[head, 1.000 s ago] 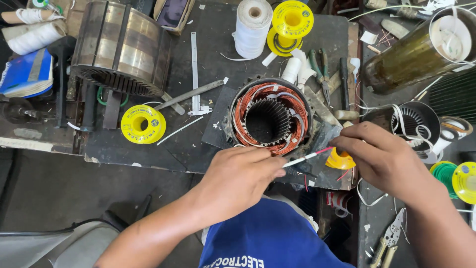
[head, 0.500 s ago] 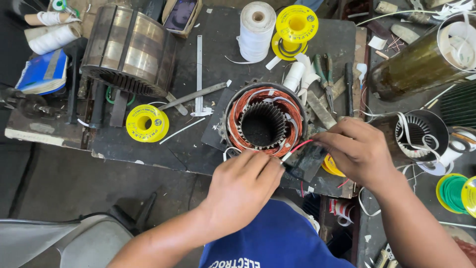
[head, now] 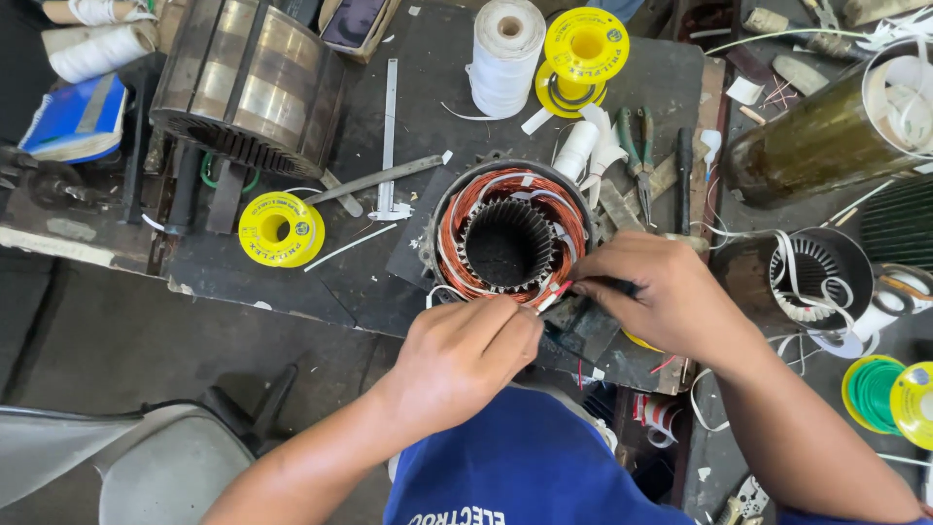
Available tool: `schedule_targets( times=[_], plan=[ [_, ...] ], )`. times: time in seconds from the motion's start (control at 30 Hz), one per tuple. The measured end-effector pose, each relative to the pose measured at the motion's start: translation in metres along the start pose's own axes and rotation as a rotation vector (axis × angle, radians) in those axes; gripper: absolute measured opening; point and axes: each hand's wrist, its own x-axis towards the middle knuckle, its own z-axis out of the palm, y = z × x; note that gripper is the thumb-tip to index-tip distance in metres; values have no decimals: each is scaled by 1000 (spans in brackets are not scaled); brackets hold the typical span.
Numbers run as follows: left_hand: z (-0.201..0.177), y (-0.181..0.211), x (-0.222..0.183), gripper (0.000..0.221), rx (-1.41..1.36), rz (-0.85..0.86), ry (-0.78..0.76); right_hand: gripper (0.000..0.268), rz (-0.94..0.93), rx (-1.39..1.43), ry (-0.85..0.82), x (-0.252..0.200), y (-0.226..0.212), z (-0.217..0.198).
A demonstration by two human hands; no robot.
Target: Repairing an electric motor stator by seating windings with a hammer and block and organizing wires
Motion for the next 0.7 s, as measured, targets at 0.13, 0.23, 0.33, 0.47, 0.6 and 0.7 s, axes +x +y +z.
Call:
schedule_targets(
  times=[0.13, 0.23, 0.33, 0.47, 0.6, 0.7],
  plan=[
    [-2, -5, 6, 28, -51, -52, -8, 5, 59, -37, 1, 0, -6, 0],
    [-4, -8, 9, 28, -79, -47, -7, 8, 97, -43, 43, -1, -10, 5],
    [5, -15, 6, 27, -69, -49, -81, 10, 172, -109, -1, -1, -14, 6],
    [9, -23, 8, 16, -58, -58, -210, 9, 167, -56, -53, 7, -25, 6],
    [11, -30, 16, 8, -89, -142, -474, 9, 156, -2, 22, 12, -33, 8],
    [12, -38, 14, 10, -185, -31, -367, 4, 245, -75, 29, 3, -28, 20]
  ],
)
